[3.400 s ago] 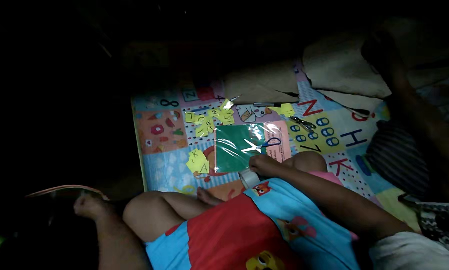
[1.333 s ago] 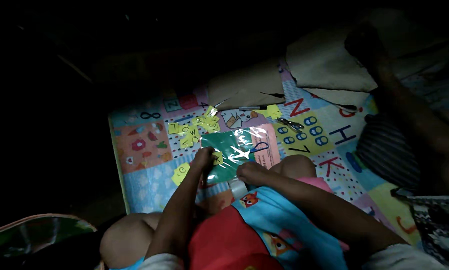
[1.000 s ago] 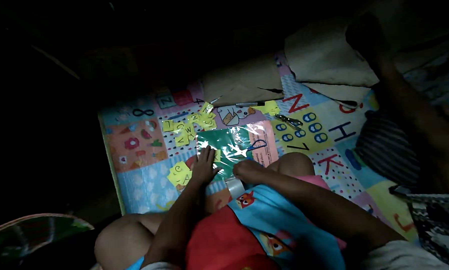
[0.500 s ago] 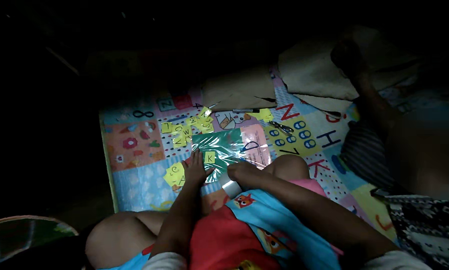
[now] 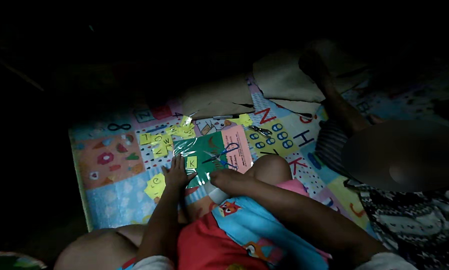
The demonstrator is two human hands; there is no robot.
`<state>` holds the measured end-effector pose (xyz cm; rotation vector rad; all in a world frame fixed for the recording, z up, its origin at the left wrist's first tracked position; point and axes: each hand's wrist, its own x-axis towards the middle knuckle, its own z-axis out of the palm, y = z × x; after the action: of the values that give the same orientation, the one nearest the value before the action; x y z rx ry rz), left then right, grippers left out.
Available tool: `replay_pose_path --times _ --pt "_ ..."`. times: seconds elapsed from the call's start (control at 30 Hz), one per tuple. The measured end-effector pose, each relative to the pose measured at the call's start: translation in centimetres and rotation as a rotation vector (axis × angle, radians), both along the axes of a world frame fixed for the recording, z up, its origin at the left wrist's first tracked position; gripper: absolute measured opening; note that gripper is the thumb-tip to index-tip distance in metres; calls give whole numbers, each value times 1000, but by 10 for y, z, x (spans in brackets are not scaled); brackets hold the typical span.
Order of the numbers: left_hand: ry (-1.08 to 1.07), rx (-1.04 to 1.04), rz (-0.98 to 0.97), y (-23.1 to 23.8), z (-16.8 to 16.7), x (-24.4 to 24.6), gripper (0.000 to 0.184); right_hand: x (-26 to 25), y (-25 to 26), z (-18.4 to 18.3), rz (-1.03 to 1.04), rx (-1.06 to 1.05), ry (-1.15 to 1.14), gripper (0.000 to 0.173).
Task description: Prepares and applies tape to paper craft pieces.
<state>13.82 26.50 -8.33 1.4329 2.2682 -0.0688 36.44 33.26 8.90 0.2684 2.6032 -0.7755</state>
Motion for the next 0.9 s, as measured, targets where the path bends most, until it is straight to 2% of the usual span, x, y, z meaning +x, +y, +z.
replay_pose_path --times 0.3,0.43,0.6,0.77,0.9 --pt "52 -92 18 6 17 8 98 1 -19 26 -9 -37 51 28" --pt "27 -7 66 3 13 14 96 0 -11 2 -52 -65 83 26" --pt "-8 -14 180 -3 2 37 99 -7 -3 -26 -47 -34 23 28" --pt "-14 141 126 -15 -22 19 109 -12 18 -51 -95 -21 -73 28" --pt "-37 92 158 -15 -17 7 109 -13 37 -64 -182 -46 -113 29"
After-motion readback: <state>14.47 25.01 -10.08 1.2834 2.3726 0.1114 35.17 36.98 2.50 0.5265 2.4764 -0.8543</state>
